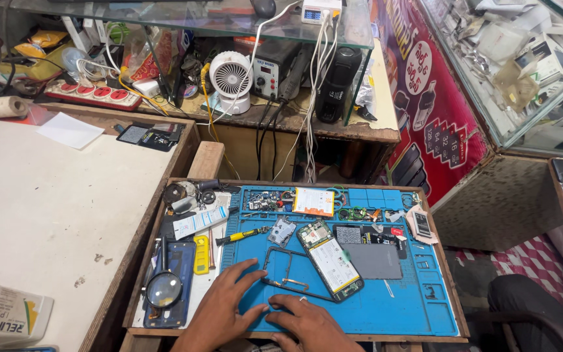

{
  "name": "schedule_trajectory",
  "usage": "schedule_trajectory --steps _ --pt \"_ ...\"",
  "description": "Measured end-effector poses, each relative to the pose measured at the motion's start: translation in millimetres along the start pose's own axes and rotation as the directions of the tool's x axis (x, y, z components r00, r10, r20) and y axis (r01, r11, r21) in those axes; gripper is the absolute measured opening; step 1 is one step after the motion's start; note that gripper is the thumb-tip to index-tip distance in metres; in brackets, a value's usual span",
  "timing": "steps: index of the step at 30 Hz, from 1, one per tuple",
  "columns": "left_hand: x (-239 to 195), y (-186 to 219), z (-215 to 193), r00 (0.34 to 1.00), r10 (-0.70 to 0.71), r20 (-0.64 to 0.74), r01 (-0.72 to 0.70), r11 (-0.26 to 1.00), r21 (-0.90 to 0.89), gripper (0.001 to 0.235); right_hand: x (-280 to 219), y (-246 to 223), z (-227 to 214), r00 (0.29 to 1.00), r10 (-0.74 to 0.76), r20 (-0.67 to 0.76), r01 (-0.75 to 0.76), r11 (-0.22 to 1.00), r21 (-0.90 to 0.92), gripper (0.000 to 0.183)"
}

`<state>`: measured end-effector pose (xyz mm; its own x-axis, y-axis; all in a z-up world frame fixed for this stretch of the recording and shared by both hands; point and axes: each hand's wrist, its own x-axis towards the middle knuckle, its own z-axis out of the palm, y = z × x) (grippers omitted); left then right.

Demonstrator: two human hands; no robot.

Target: The person connects a white charging cable to a smartphone with a cracked screen and rubber bands, then disconnects it. They place the phone down and pick up a disassembled phone, removing a black adhesive strip from the back cover and setting it aside.

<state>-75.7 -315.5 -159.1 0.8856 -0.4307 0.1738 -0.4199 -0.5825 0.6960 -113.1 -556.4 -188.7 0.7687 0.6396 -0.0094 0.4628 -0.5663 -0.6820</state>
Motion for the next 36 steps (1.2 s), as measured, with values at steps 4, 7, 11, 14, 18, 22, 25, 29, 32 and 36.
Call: schedule_trajectory --steps 4,7,11,14,18,22,25,29,32,36 --pt "4.7 -6.5 6.3 1.000 -0.009 -0.014 0.009 1.000 -0.025 0.058 -0.9 -4.4 1.8 0.991 -0.064 -0.115 0.060 0.998 -0.030 0.030" --pt "9.9 -8.0 9.7 0.999 0.037 -0.024 -0.037 0.999 -0.032 0.060 -1.2 -8.1 -0.8 0.960 -0.130 -0.250 0.115 0.991 -0.076 0.025" --pt "8.9 -11.5 14.1 0.997 0.072 -0.015 -0.073 0.996 -0.045 0.060 -3.8 -3.8 -15.3 0.847 -0.290 -0.446 0.141 0.931 -0.337 0.017" --pt "9.5 -13.4 16.2 0.996 0.090 -0.008 -0.090 0.996 -0.011 0.058 -18.2 -0.6 -33.9 0.783 0.023 -0.622 -0.232 0.938 -0.257 0.025" --pt "12.3 -10.1 10.7 0.995 0.102 -0.008 -0.102 0.995 -0.015 0.053 -24.0 -0.1 -53.1 0.674 0.130 -0.727 -0.475 0.830 -0.292 0.050" --pt "8.8 -11.8 11.1 0.993 0.116 -0.026 -0.117 0.993 -0.032 0.047 -23.5 7.1 -56.1 0.685 0.213 -0.697 -0.489 0.843 -0.223 0.066" --pt "7.2 -14.9 13.2 0.990 0.136 -0.048 -0.137 0.990 -0.018 0.040 -23.1 11.0 -53.1 0.694 0.231 -0.682 -0.483 0.851 -0.204 0.066" --pt "7.3 -16.3 13.8 0.988 0.141 -0.060 -0.143 0.990 -0.022 0.037 -22.7 11.6 -47.7 0.687 0.223 -0.692 -0.500 0.835 -0.227 0.066" --pt "7.5 -17.0 13.8 0.989 0.134 -0.066 -0.136 0.991 -0.019 0.035 -21.9 15.9 -47.7 0.697 0.182 -0.694 -0.480 0.837 -0.262 0.065" --pt "7.9 -16.5 14.5 0.990 0.123 -0.075 -0.125 0.992 -0.019 0.038 -28.7 25.3 -49.5 0.655 0.219 -0.723 -0.475 0.863 -0.169 0.060"
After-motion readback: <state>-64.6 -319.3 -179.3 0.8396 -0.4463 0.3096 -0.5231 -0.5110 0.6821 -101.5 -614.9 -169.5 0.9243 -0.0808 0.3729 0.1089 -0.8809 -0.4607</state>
